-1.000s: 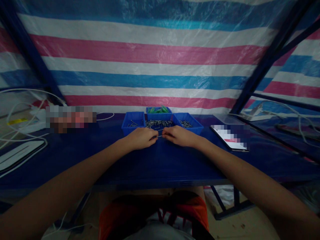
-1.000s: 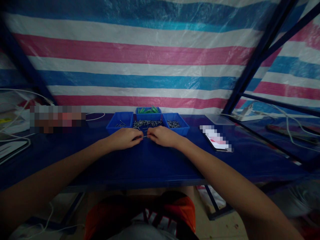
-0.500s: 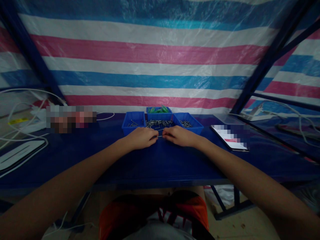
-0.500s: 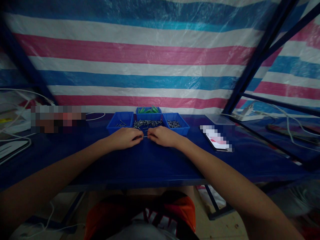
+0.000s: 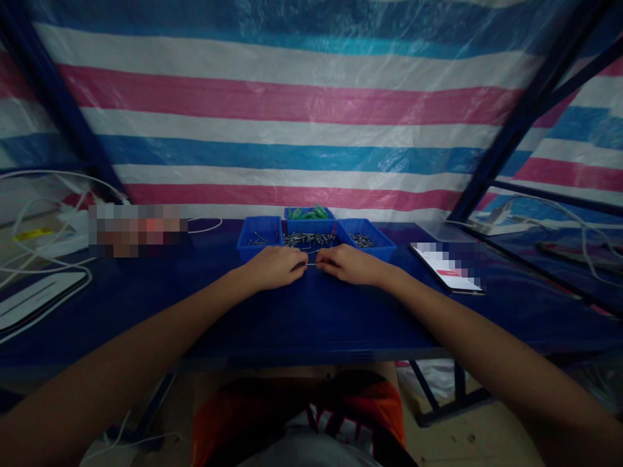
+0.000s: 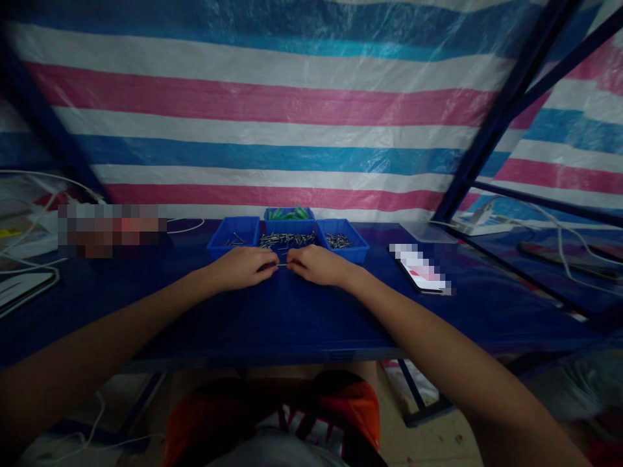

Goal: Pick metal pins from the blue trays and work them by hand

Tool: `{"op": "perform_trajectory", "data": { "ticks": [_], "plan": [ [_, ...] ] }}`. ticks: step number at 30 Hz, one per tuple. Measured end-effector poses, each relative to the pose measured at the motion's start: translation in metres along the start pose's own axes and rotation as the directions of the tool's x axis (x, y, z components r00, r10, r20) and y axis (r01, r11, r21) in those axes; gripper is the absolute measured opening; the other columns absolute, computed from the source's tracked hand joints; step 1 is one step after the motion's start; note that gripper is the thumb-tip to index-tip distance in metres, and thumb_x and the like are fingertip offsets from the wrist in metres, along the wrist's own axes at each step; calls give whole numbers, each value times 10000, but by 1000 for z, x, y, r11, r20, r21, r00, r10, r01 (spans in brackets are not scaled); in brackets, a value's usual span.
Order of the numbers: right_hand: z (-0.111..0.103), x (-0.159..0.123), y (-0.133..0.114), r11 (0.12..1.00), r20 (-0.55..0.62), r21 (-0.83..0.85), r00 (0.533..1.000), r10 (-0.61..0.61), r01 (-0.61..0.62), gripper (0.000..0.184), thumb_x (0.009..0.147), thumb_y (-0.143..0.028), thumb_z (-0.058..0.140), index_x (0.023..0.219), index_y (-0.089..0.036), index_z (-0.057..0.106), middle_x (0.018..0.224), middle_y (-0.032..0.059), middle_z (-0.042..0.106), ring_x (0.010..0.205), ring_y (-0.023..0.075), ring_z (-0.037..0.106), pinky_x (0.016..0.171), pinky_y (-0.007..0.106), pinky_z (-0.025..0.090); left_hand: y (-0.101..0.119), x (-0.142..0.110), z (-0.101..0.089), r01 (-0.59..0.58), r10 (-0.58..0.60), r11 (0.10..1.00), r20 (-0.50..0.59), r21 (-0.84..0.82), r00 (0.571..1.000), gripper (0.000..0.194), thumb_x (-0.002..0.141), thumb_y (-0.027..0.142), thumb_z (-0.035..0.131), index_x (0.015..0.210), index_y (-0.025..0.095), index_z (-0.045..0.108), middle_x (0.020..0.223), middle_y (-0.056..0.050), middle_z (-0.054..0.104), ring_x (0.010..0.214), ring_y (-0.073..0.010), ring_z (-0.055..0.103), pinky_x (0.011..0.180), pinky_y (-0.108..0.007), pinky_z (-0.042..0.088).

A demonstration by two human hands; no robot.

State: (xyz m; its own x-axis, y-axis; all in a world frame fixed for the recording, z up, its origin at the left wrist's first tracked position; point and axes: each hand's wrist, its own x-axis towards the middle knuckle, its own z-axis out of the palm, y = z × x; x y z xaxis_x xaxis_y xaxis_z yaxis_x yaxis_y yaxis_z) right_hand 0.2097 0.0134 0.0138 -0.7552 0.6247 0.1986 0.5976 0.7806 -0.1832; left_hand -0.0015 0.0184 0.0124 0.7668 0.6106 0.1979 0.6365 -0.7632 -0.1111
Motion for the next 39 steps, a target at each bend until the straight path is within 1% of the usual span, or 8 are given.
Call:
{"op": "perform_trajectory", "data": {
  "ticks": [8, 14, 19, 25, 30, 39],
  "plan": [
    [-1, 0, -5, 1000, 0, -4, 1000, 6, -6, 127, 897, -201, 445, 895, -146, 560, 746, 26, 610, 641, 112, 545, 636, 232, 361, 3, 0, -4, 49, -48, 999, -55, 9, 997, 199, 862, 272, 402, 898, 194, 581, 861, -26, 630, 774, -160, 596, 601, -251, 396],
    [-1, 0, -5, 1000, -10, -6, 1000, 14, -14, 122, 894, -198, 448, 888, -147, 558, 748, 28, 609, 653, 118, 544, 647, 237, 361, 3, 0, -4, 73, -73, 997, -109, -1, 991, 213, 869, 297, 406, 923, 197, 586, 876, -22, 634, 821, -166, 602, 619, -248, 404],
    [-1, 0, -5, 1000, -11, -4, 1000, 11, -11, 118, 891, -197, 453, 892, -148, 560, 759, 33, 616, 661, 122, 552, 647, 237, 364, 4, 0, -5, 49, -52, 999, -141, -20, 989, 200, 872, 299, 419, 906, 193, 585, 854, -17, 635, 815, -160, 604, 625, -245, 403],
    [0, 0, -4, 1000, -14, -2, 1000, 5, -5, 113, 891, -198, 455, 888, -148, 557, 743, 29, 607, 658, 119, 551, 633, 230, 361, 6, -1, -5, -23, 15, 999, -164, -44, 986, 179, 872, 293, 449, 914, 195, 593, 850, -10, 635, 816, -145, 600, 678, -243, 415],
    [1, 0, -4, 1000, -19, -4, 1000, -1, 1, 112, 889, -191, 458, 888, -144, 560, 737, 29, 601, 653, 118, 548, 632, 233, 358, 8, -1, -5, -68, 58, 996, -177, -50, 982, 183, 874, 293, 460, 918, 193, 606, 827, -8, 642, 783, -133, 596, 676, -238, 412],
    [1, 0, -4, 1000, -16, 11, 1000, -13, 13, 103, 879, -172, 469, 900, -146, 567, 771, 33, 621, 690, 124, 566, 659, 235, 374, 7, -1, -4, -85, 76, 996, -187, -41, 979, 188, 876, 312, 471, 905, 190, 612, 813, -8, 647, 772, -134, 600, 648, -234, 409]
  ]
}}
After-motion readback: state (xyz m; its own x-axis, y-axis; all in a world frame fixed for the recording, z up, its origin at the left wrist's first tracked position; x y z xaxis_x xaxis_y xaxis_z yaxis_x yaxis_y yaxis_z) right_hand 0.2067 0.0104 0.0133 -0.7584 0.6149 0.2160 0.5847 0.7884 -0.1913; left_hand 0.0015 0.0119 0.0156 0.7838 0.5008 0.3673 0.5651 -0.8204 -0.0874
